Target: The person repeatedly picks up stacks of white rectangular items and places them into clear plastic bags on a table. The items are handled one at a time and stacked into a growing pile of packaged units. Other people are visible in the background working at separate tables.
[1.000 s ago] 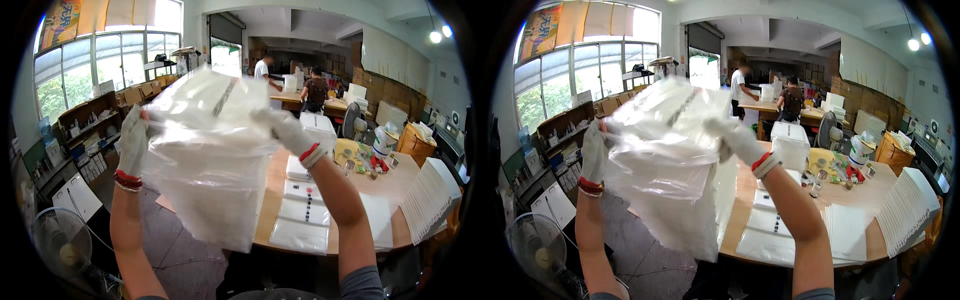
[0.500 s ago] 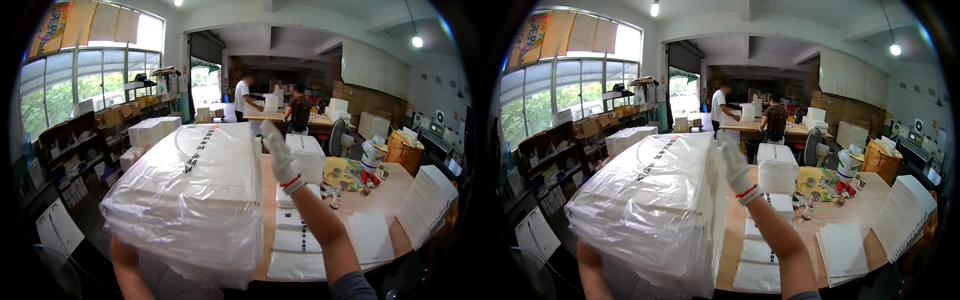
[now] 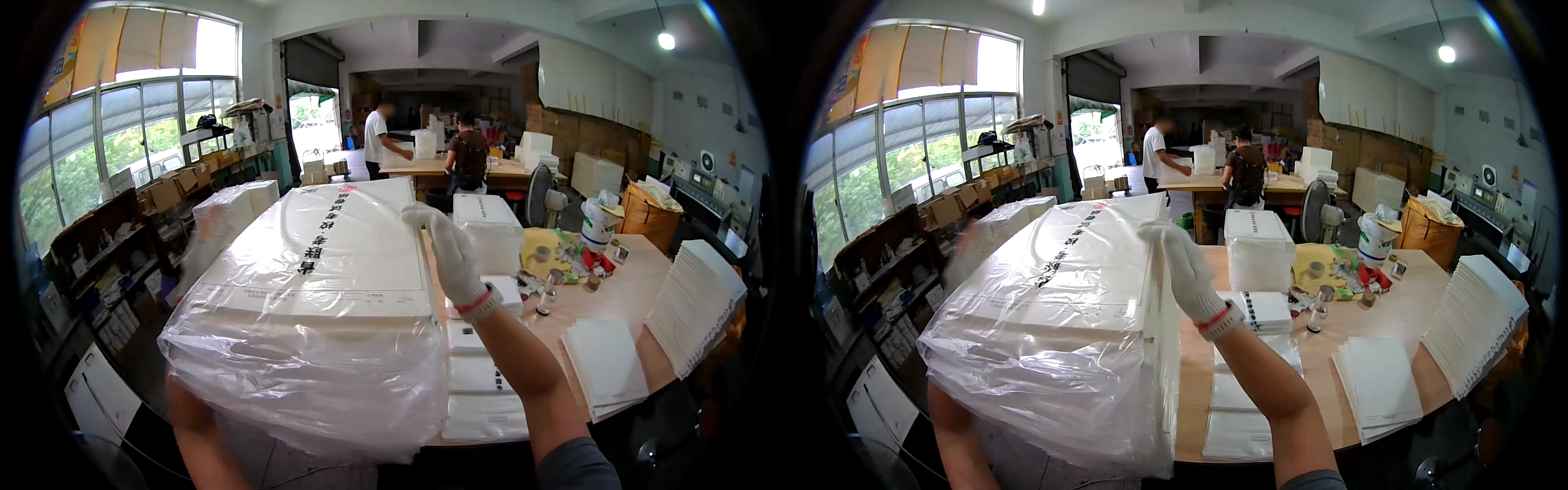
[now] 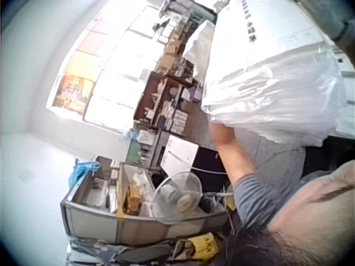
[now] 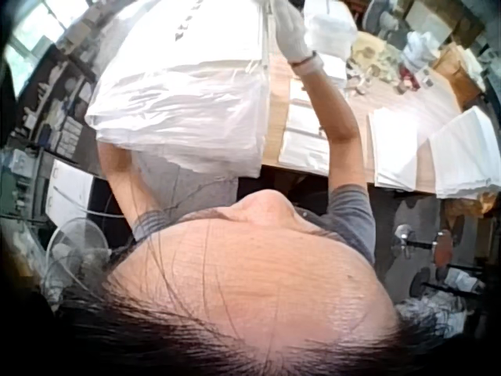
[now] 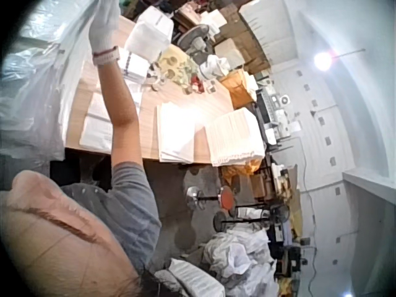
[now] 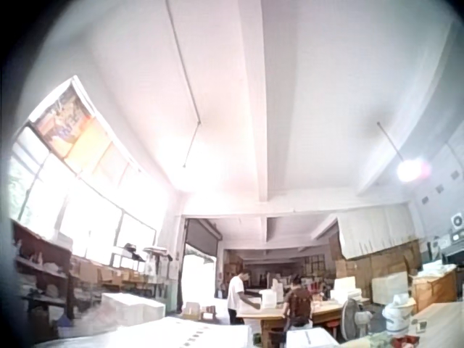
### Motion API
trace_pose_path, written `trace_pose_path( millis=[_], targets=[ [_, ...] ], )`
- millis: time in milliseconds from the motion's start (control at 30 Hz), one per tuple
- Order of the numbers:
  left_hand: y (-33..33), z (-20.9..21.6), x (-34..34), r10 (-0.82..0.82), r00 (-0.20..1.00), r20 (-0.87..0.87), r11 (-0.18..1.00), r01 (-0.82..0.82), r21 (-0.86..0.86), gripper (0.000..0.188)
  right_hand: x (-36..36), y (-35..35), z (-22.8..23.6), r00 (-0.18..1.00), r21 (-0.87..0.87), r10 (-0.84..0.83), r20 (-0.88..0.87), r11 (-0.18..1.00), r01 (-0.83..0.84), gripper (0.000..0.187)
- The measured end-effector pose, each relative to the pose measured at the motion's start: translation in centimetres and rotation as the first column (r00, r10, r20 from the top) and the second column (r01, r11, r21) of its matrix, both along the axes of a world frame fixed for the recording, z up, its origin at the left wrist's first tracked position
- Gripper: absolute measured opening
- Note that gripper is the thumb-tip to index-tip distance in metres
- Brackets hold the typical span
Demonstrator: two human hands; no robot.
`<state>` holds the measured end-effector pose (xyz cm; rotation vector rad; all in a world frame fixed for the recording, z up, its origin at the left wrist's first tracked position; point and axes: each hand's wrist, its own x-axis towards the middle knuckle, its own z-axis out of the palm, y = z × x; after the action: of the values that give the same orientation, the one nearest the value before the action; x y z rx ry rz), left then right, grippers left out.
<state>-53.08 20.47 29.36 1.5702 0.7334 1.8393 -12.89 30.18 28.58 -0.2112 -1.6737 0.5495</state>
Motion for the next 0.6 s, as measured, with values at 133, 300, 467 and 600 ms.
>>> trace_pose_path(
  millis=[133, 300, 467, 600],
  targets=[
    [-7.9, -0.4, 2.4, -0.136, 0.989, -0.051, 0.966, 0.144, 0.213, 0.061, 2.6, -10.8, 1.1, 0.888, 0.520, -0.086, 0.451, 0.835, -0.183, 0.042],
    [-15.9, -17.2, 8.7, 0.434, 0.900, -0.050, 0.838, -0.423, -0.345, 0.050, 3.4, -20.2, -11.5, 0.748, 0.397, -0.077, 0.660, 0.880, -0.261, 0.035],
    [-17.4, -37.6, 20.9, 0.066, 0.367, -0.928, 0.773, -0.607, -0.185, 0.013, 10.7, -25.0, -28.5, 0.204, -0.500, 0.490, 0.847, 0.866, -0.003, 0.039],
    [-14.6, -38.3, 32.7, -0.227, 0.737, -0.637, 0.956, 0.044, -0.290, 0.016, 15.0, -31.7, -31.4, 0.386, -0.727, 0.626, 0.678, 0.647, 0.229, 0.042]
  ],
)
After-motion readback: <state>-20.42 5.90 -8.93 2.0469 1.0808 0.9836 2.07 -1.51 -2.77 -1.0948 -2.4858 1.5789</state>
